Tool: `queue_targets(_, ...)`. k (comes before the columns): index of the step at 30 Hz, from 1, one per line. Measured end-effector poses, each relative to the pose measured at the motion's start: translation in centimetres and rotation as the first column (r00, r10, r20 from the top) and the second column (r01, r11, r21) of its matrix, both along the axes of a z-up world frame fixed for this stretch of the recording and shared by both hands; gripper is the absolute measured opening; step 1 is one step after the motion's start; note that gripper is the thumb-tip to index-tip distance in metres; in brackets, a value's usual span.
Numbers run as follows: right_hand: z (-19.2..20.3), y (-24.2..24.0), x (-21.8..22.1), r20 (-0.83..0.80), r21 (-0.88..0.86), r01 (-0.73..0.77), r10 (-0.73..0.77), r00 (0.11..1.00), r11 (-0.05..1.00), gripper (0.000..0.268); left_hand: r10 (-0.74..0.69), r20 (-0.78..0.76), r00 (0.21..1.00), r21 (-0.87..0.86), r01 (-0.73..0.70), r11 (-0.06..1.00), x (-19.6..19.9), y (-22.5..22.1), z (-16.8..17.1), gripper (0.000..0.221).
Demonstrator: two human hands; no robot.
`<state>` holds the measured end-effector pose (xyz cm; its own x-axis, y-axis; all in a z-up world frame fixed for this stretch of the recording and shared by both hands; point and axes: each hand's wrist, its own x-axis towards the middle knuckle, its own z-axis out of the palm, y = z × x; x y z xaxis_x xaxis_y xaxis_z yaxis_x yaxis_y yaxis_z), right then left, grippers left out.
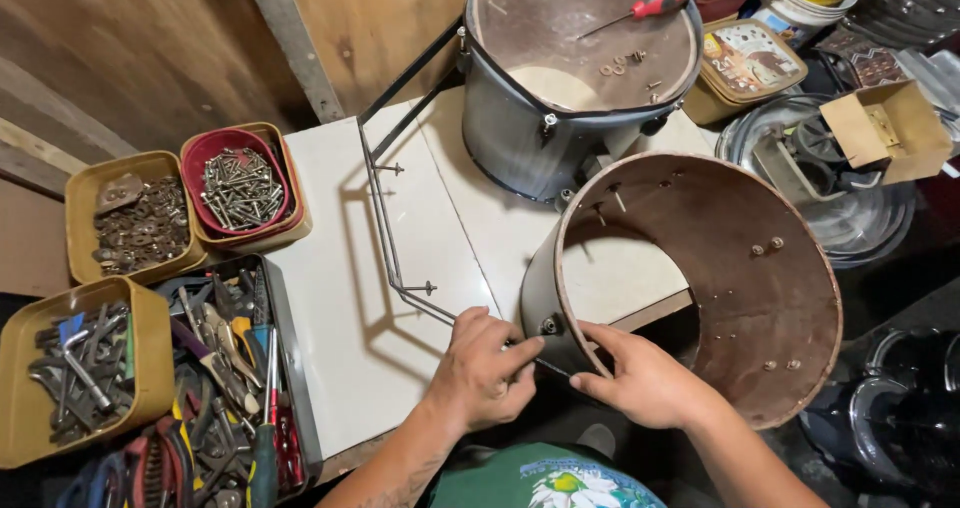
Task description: Repairing and assembling drum components by attaching hardware to the shells using a screwdriver
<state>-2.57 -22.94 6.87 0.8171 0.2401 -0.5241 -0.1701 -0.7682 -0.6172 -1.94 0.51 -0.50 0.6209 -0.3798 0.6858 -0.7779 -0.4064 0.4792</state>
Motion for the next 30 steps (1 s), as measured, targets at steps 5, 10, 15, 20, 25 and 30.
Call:
queue_targets(5, 0.1, -0.2, -0.1, -0.008, 0.012, 0.008, -0.008, 1.000, 1.000, 0.076, 0.034, -0.092, 0.995, 0.165, -0.019, 0.986, -0.5, -0.4, -0.8, 0.051)
queue_targets(10, -0.9, -0.6, -1.0, 0.114, -0.046, -0.013, 0.018, 0.993, 0.999, 0.072, 0.042, -0.055, 0.998, 0.107, -0.036, 0.994, -0.1, 0.0, 0.8, 0.044)
queue_targets(15, -2.3, -1.2, -4.1, 0.558, -0.394, -0.016, 0.253, 0.790, 0.919, 0.049, 0.247, -0.261, 0.933, 0.348, -0.148, 0.926, 2.0, 3.1, 2.2, 0.043)
queue_targets(20, -0.9, -0.8, -5.0, 0.831, -0.328, -0.007, 0.292, 0.473, 0.945, 0.032, 0.216, -0.352, 0.911, 0.463, -0.031, 0.886, 2.3, 4.9, 2.2, 0.053)
queue_targets(25, -1.2, -3.2, -6.0, 0.921, -0.233, -0.040, 0.234, 0.311, 0.972, 0.033, 0.125, -0.418, 0.900, 0.528, 0.129, 0.839, 1.0, 4.1, 5.3, 0.043)
queue_targets(30, -4.4, -6.8, -7.2, 0.891, -0.144, 0.247, 0.017, 0.454, 0.958, 0.029, 0.300, -0.834, 0.464, 0.543, 0.589, 0.598, 2.7, 2.8, 13.2, 0.046)
